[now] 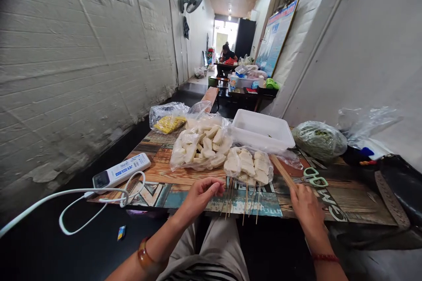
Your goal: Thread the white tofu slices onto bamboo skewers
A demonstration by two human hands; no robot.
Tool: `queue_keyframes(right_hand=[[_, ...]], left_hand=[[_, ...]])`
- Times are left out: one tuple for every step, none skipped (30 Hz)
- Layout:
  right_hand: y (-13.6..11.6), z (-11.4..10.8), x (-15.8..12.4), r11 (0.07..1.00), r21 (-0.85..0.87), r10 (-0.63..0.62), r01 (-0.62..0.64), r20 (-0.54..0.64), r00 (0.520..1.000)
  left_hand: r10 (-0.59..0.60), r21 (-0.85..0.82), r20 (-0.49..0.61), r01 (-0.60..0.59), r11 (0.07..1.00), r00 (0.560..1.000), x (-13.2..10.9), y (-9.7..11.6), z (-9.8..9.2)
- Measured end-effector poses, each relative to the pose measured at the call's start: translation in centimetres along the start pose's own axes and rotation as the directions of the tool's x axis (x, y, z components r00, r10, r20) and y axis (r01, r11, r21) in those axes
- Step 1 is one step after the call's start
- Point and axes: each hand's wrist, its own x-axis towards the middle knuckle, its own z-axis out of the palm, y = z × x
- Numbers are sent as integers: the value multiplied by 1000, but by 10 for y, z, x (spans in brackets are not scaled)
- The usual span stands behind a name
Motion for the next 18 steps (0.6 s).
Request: queue_keyframes(right_hand=[[-4,-6,-1,997,58,46,-45,-24,999],[-8,-12,-3,988,128,95,-89,-45,994],[-14,-19,-6,969,209,144,-130,-56,988],[-21,-25,-10,940,301,182,-159,-52,982],[-30,-30,-14,899,400,209,-178,-35,977],[-41,-35,-19,846,498,229,-190,-17,973],[-52,-38,-24,782,593,236,-195,8,972],[-65,-40,-30,711,674,230,-198,42,972],[-79,-40,-34,639,743,222,-200,71,973],[-93,-40,-38,569,796,214,-206,98,972],[-107,-38,-42,500,841,208,-209,118,971],[-121,-35,-44,433,876,202,-214,137,970],[-133,-33,-46,371,903,198,-217,151,968],[-145,-30,-47,314,923,192,-224,169,967],[-155,-27,-48,262,937,188,-230,184,965],[-163,-25,-49,218,948,185,-233,195,963],[-171,-22,-50,183,954,182,-236,203,962],[-177,-20,-52,155,959,181,-239,210,961]], left_hand=[[-4,0,-3,4,1000,1000,-1,1,0],[-9,-4,-4,9,1000,1000,-2,2,0],[-16,-13,-6,16,1000,1000,-2,3,0],[-23,-26,-7,23,999,1000,-2,4,1],[-30,-40,-5,30,999,1000,-2,5,3],[-38,-55,0,38,998,999,-2,6,5],[-46,-71,10,47,996,999,-2,8,8],[-50,-83,20,52,995,999,-2,9,11],[-53,-90,30,55,994,998,-3,10,14],[-52,-92,40,55,994,998,-4,11,16],[-48,-90,49,52,995,998,-5,13,18],[-42,-84,59,46,995,997,-6,14,19],[-35,-75,68,40,996,997,-8,15,20],[-28,-62,74,33,998,997,-10,16,20],[-19,-40,77,22,999,997,-13,18,20],[-4,-1,74,4,1000,997,-15,20,20],[17,54,68,-21,998,998,-18,23,19],[46,119,61,-53,991,997,-20,26,20]])
